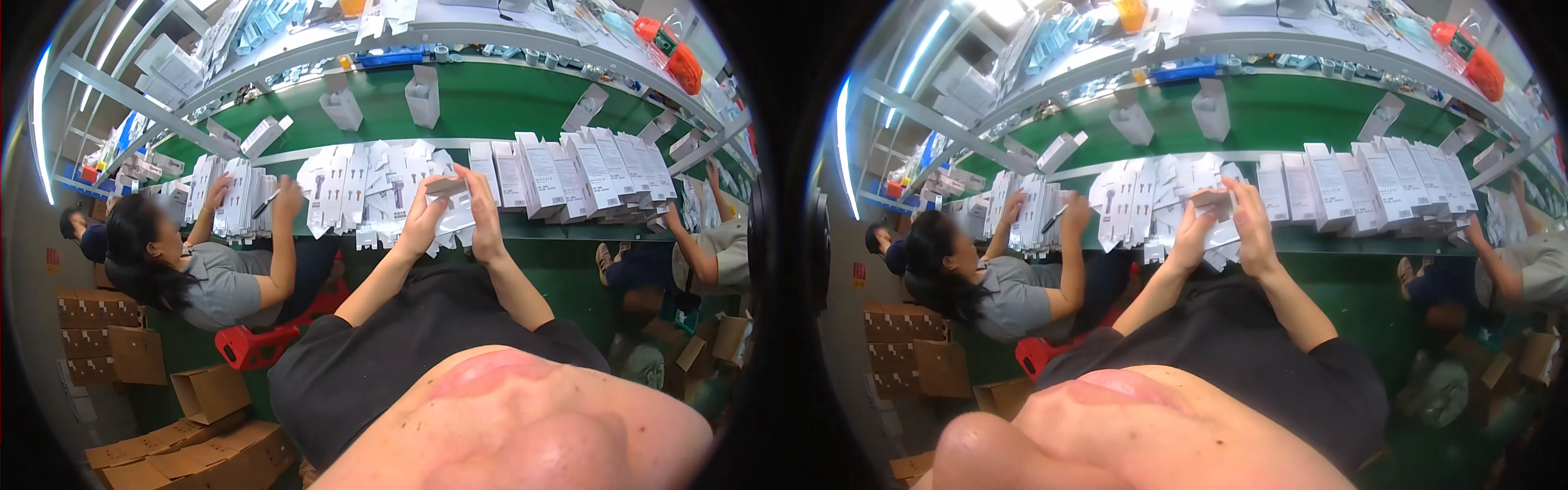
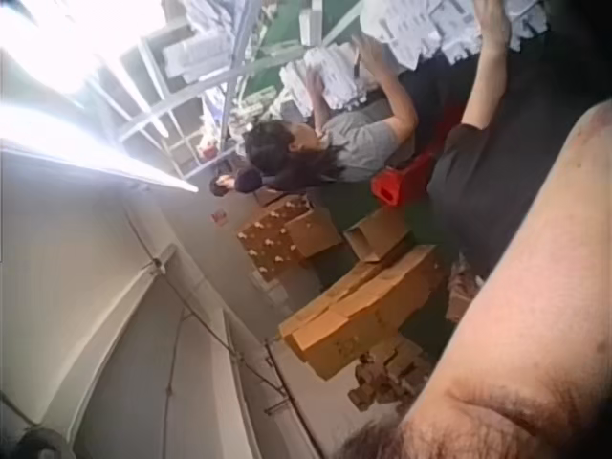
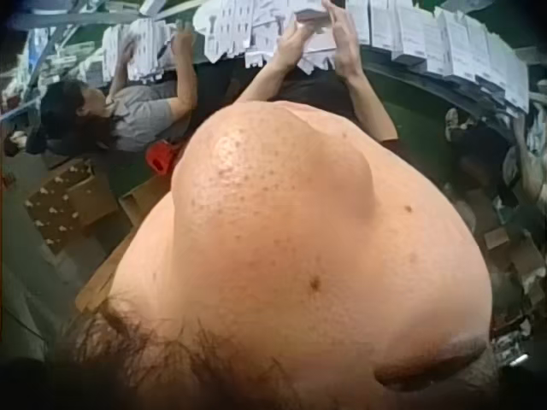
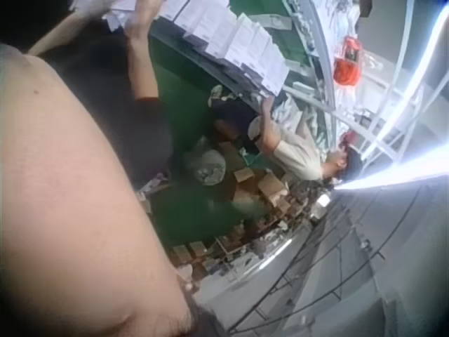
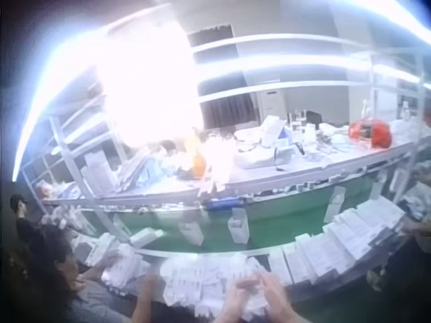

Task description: The person assembles packaging boxes by picking up flat cardboard sheets from a pile on the workbench, folding each sheet into a box by hand, and placing the folded boxes on the table.

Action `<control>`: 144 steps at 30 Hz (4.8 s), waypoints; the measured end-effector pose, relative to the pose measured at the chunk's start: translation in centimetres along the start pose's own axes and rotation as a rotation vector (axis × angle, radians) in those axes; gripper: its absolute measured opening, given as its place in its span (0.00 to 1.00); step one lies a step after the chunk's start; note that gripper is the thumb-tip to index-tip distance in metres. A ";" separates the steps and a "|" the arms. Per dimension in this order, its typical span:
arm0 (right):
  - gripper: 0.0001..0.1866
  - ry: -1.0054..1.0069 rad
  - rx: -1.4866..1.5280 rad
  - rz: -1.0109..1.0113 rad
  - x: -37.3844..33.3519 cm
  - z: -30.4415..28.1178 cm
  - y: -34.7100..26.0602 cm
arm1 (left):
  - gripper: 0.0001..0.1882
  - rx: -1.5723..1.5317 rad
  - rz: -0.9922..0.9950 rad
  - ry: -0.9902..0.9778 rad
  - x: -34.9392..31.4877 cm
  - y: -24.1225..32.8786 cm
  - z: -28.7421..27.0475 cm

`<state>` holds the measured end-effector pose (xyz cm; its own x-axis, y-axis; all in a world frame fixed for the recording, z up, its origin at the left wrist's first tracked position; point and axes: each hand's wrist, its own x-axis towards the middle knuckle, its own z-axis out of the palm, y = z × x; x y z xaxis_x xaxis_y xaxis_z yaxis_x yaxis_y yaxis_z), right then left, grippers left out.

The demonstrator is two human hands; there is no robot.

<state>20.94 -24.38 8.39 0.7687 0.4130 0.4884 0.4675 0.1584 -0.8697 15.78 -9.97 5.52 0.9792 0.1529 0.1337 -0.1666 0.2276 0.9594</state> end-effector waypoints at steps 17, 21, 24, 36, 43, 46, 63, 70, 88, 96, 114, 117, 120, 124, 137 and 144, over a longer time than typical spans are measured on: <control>0.26 0.090 -0.087 0.224 -1.7 0.0 0.6 | 0.05 0.299 0.203 -0.200 -1.1 -2.0 -0.5; 0.26 0.031 -0.036 0.221 -1.9 -0.9 1.4 | 0.26 0.408 0.222 -0.231 -2.1 -1.6 -0.7; 0.26 0.052 0.126 0.233 -2.8 -1.2 1.7 | 0.53 0.481 0.373 -0.221 -2.6 -1.8 -1.5; 0.30 -0.210 -0.407 -0.207 -3.7 -0.9 13.5 | 0.32 1.179 0.405 0.057 -4.8 -3.4 -3.6; 0.29 -0.171 -1.002 -0.139 -8.8 -2.6 21.9 | 0.14 1.138 0.284 0.042 -7.2 -3.1 -2.2; 0.30 -0.117 -1.093 -0.134 -9.3 -2.6 23.3 | 0.12 0.978 0.290 -0.022 -7.6 -1.4 -0.7; 0.37 -0.025 -1.106 0.077 -9.7 -0.7 26.1 | 0.29 -0.131 0.645 -0.657 -9.3 20.5 6.6; 0.38 -0.028 -1.146 0.137 -9.1 -1.3 26.1 | 0.27 -0.329 0.599 -0.730 -10.5 20.6 7.6; 0.35 -0.123 -1.385 0.532 -8.6 -5.2 22.6 | 0.24 -0.568 0.567 -0.619 -11.4 23.1 4.2; 0.35 -0.109 -1.390 0.547 -9.2 -5.4 23.7 | 0.23 -0.500 0.628 -0.498 -9.4 22.6 0.3; 0.37 -0.152 -1.356 0.481 -10.1 -5.3 24.5 | 0.26 0.832 0.387 0.116 -0.6 -3.7 -9.3; 0.41 -0.187 -1.358 0.477 -9.6 -5.7 23.1 | 0.35 1.072 0.142 -0.123 -1.7 -13.1 -14.2; 0.43 -0.252 -1.283 0.517 -9.2 -5.6 22.6 | 0.40 1.333 0.047 -0.237 -3.3 -15.6 -15.6; 0.39 -0.206 -1.425 0.375 -10.2 -6.6 23.5 | 0.42 1.522 -0.031 -0.353 -3.0 -16.0 -15.4; 0.48 -0.251 -1.009 0.180 -8.3 -4.6 16.0 | 0.22 1.143 0.158 -0.035 -4.0 -7.0 -8.4; 0.66 -0.400 -0.710 -0.176 -1.9 -0.9 8.7 | 0.22 0.465 -0.167 -0.142 -4.2 1.9 -4.6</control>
<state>23.91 -24.57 -0.07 0.5078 0.7440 0.4342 0.8337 -0.2975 -0.4653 10.87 -5.76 5.60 0.9995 0.0111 -0.0293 0.0310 -0.2192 0.9752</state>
